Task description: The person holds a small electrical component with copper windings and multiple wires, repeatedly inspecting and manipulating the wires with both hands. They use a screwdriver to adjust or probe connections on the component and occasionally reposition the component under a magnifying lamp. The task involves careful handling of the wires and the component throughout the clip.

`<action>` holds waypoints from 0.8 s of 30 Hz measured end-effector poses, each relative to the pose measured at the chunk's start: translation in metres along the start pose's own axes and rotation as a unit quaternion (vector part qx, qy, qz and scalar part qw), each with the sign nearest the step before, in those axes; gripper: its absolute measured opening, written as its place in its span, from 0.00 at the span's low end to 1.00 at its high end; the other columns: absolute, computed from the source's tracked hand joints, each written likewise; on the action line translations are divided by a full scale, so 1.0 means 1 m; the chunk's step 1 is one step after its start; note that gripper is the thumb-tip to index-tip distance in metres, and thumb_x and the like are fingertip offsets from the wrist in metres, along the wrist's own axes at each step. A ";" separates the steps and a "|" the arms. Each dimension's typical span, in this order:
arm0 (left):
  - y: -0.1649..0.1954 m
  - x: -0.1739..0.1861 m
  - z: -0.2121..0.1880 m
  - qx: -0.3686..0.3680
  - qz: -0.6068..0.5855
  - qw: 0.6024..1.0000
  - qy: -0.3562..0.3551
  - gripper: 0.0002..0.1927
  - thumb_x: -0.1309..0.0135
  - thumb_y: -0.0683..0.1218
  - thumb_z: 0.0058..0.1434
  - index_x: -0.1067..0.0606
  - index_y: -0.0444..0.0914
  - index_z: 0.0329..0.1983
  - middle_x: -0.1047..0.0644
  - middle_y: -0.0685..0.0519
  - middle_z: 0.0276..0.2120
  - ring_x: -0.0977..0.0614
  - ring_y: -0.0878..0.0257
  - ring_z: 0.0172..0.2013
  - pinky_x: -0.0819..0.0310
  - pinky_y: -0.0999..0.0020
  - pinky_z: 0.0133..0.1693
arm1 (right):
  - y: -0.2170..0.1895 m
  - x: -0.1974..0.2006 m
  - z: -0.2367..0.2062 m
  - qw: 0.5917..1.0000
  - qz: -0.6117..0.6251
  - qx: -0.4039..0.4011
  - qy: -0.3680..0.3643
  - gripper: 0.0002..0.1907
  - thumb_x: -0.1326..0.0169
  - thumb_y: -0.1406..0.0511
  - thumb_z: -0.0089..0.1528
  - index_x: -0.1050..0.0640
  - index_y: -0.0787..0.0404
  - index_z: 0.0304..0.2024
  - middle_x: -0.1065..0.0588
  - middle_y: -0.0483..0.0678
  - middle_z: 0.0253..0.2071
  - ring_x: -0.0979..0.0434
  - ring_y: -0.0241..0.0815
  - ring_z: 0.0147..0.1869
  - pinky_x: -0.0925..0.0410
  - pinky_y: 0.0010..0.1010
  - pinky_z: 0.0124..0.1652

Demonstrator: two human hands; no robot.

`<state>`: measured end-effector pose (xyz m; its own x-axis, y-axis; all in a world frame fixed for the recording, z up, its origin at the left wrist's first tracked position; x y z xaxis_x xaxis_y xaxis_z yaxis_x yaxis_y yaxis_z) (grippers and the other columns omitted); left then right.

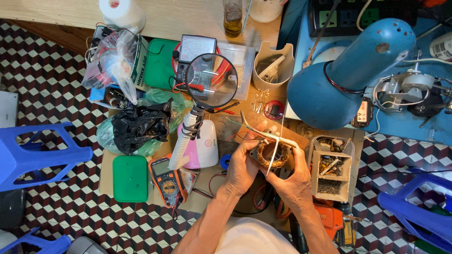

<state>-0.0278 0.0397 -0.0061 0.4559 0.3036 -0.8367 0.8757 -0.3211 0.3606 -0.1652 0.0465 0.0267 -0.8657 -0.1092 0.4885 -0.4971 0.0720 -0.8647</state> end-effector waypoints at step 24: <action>0.001 0.021 -0.001 -0.071 0.076 0.993 0.065 0.08 0.48 0.47 0.66 0.25 0.37 0.40 0.24 0.42 0.61 0.27 0.57 0.61 0.41 0.57 0.67 | 0.035 -0.005 0.004 0.948 -0.161 0.263 0.082 0.47 0.29 0.70 0.46 0.36 0.65 0.65 0.33 0.61 0.65 0.36 0.64 0.72 0.43 0.54 0.71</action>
<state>-0.0173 0.0468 -0.0229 0.5929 0.3767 -0.7117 0.8047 -0.2456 0.5404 -0.1785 0.0458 -0.0067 -0.6936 0.1173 0.7108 -0.6759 -0.4474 -0.5857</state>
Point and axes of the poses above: each hand's wrist, its own z-axis towards the middle knuckle, its own x-axis out of the back of the hand, y = z × x, the point moved 4 cm from there along z, towards the middle knuckle
